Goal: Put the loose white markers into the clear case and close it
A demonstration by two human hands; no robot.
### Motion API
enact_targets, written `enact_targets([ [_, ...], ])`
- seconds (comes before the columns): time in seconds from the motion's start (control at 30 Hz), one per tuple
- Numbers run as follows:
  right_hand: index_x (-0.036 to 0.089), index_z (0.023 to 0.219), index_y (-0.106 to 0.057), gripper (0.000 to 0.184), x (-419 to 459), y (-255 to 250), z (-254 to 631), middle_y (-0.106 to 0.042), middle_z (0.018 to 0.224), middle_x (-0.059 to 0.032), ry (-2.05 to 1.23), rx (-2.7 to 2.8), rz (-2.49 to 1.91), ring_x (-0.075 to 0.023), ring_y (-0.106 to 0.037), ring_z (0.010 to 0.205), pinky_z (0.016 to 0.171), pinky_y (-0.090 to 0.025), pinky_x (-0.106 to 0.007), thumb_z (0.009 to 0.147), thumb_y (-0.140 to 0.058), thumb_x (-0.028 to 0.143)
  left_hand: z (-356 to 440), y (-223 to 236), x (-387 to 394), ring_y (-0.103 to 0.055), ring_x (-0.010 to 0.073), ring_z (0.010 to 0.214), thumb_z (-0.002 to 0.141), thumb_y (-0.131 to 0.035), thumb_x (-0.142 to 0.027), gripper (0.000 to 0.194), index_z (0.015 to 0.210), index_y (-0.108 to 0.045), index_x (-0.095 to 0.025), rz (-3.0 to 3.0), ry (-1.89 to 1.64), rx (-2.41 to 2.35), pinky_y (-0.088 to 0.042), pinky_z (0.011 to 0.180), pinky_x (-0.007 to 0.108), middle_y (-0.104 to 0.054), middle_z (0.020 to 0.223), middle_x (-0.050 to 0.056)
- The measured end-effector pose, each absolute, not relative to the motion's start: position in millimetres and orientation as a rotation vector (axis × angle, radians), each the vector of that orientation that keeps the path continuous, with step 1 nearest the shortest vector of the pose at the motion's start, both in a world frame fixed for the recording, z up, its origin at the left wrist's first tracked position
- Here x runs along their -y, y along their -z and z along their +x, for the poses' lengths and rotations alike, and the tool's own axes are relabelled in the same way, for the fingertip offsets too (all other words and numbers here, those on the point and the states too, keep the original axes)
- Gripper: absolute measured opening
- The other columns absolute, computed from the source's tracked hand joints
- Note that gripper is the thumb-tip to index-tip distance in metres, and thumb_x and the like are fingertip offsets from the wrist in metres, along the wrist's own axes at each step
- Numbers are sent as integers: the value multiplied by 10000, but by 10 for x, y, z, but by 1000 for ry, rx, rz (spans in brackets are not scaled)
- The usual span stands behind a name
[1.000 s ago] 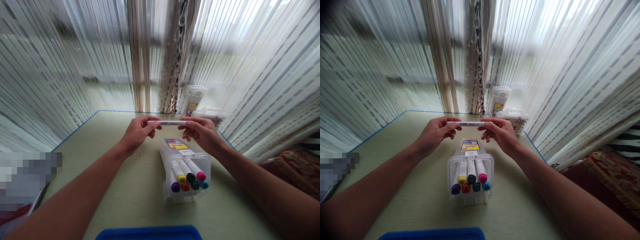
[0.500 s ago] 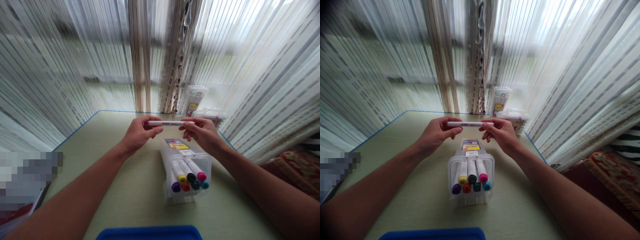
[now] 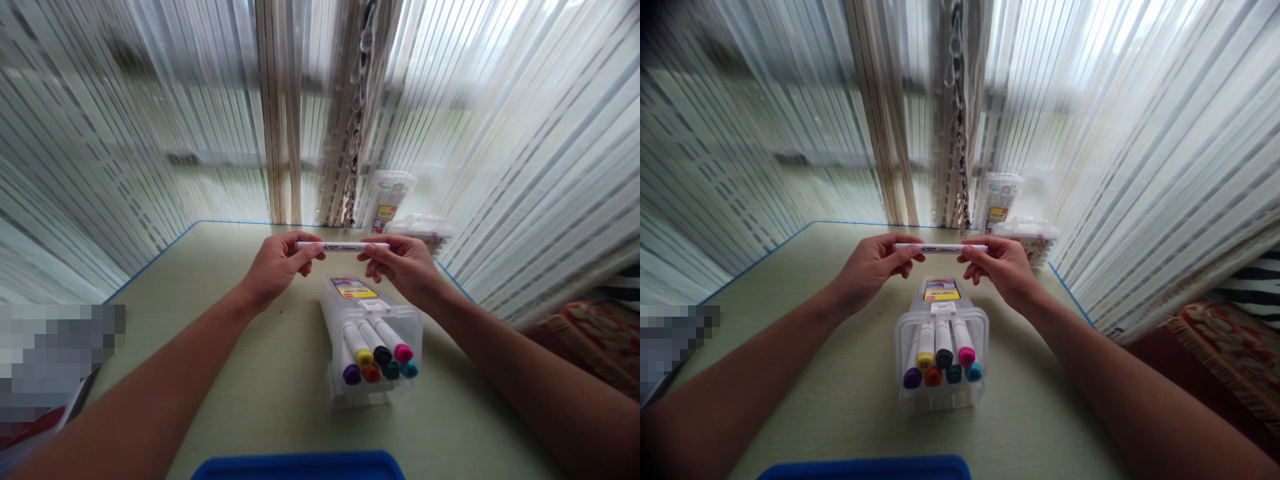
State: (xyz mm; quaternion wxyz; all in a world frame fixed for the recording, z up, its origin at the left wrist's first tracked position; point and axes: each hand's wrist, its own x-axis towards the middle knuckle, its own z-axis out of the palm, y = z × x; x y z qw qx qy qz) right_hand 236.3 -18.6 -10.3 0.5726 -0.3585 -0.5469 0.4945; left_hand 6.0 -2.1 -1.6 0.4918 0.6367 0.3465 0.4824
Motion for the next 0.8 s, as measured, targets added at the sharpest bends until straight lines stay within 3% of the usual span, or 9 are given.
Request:
enact_targets([
  [0.8,117,924,-758,231,203,28,2365,-771,739,-95,-1263,1157,-824,-141,-672,471,395,-480,-191,754,-770,273,41,-14,16,-580,106,559,877,-616,-284,247,1008,-708,-96,1313,-1132,-786,-464,554,232,-752,853,118],
])
